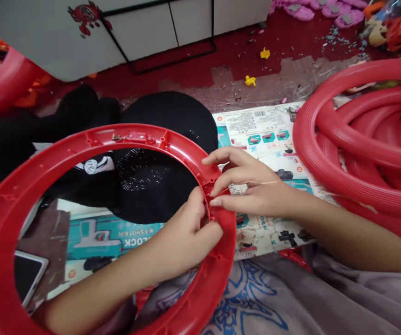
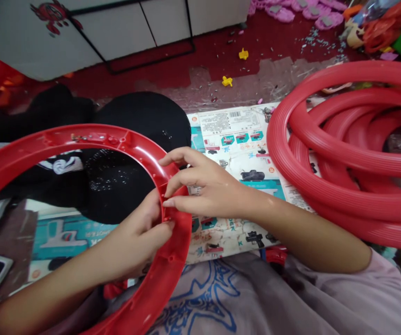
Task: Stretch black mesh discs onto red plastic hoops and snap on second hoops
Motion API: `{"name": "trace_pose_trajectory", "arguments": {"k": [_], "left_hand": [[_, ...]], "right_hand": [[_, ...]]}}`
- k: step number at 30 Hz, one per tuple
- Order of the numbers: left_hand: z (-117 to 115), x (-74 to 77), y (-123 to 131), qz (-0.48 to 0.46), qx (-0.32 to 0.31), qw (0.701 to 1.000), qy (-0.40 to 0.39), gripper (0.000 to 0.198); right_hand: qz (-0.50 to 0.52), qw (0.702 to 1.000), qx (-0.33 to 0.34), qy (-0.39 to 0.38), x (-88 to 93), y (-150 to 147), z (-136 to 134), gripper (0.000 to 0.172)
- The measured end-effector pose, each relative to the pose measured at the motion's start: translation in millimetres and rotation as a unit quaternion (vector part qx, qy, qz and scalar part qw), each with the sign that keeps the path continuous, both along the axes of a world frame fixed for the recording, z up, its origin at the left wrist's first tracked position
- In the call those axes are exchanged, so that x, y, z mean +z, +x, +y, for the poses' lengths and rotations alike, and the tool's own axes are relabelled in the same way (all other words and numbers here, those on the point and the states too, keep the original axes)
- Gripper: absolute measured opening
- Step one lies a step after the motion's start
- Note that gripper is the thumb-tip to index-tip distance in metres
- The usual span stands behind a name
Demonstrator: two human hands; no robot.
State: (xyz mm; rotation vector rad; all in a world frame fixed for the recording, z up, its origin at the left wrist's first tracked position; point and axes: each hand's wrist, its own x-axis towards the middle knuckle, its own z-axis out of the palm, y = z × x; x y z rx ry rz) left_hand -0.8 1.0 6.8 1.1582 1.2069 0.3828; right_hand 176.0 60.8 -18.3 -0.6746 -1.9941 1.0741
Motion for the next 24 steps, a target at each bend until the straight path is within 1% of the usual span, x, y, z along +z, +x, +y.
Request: {"name": "trace_pose_trajectory", "arguments": {"k": [2, 4, 7, 10, 13, 16, 21, 24], "left_hand": [[1.2, 3.6, -2.5, 0.018, -0.031, 0.999, -0.001, 0.034], [2.1, 7.7, -3.3, 0.016, -0.056, 0.998, -0.015, 0.031], [2.0, 11.4, -3.1, 0.008, -0.094, 0.995, -0.036, 0.032], [1.0, 10.4, -3.5, 0.006, -0.124, 0.992, -0.037, 0.036], [0.4, 7.3, -3.9, 0.011, -0.138, 0.99, -0.016, 0.044], [-0.3, 6.6, -3.4, 0.023, -0.15, 0.988, -0.021, 0.049], [-1.3, 11.1, -1.7, 0.04, -0.152, 0.987, -0.037, 0.048], [-3.4, 10.0, -2.4, 0.03, -0.148, 0.988, -0.037, 0.049]], "right_hand": [[0.013, 1.0, -0.004, -0.015, -0.3, -0.1, -0.4, 0.004], [0.026, 0.999, -0.008, -0.026, -0.4, 0.5, 0.2, 0.003], [0.023, 1.0, -0.004, -0.016, 0.7, 2.3, 2.6, 0.003], [0.007, 1.0, 0.009, -0.001, 3.3, 4.9, 5.0, 0.004], [-0.007, 1.0, 0.026, 0.01, 5.8, 7.0, 6.4, 0.004], [-0.019, 0.999, 0.032, 0.015, 6.4, 7.8, 6.8, 0.003], [-0.039, 0.998, 0.038, -0.037, 4.2, 6.7, 7.6, 0.007], [-0.03, 0.997, 0.057, -0.044, 3.6, 6.8, 9.3, 0.005]]}}
